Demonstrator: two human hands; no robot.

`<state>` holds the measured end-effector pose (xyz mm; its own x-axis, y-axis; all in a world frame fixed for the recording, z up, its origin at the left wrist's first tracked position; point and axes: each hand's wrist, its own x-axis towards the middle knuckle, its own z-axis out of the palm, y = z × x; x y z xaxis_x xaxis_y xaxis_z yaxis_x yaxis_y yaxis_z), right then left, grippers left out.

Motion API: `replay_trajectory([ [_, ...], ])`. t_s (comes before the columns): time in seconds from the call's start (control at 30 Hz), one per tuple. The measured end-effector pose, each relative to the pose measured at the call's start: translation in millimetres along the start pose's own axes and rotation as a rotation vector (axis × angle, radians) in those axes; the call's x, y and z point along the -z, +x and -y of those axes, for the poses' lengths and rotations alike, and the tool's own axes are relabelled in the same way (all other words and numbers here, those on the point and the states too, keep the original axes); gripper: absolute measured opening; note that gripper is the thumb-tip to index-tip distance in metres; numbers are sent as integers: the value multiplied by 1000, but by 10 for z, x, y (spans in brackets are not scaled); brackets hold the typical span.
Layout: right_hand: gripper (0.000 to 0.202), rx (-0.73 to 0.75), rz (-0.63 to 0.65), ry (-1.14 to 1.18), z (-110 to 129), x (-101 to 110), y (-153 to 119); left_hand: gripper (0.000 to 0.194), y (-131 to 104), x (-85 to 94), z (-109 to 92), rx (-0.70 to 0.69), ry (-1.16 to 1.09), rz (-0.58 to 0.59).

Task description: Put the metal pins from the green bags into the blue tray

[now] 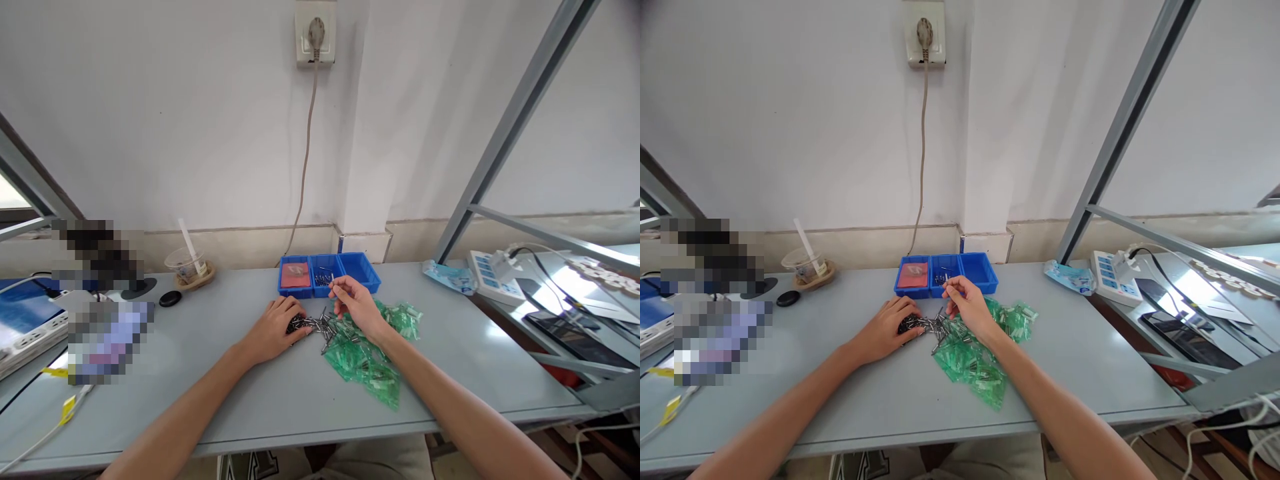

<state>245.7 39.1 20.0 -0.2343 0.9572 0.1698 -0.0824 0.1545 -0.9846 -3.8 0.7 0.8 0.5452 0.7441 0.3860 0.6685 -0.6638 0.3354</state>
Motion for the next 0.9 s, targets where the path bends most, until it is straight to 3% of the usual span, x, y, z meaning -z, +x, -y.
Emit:
replay_trajectory([
  [0.9,36,57,-56,-73,-63,44,27,29,-17,-14,24,6,6,-4],
])
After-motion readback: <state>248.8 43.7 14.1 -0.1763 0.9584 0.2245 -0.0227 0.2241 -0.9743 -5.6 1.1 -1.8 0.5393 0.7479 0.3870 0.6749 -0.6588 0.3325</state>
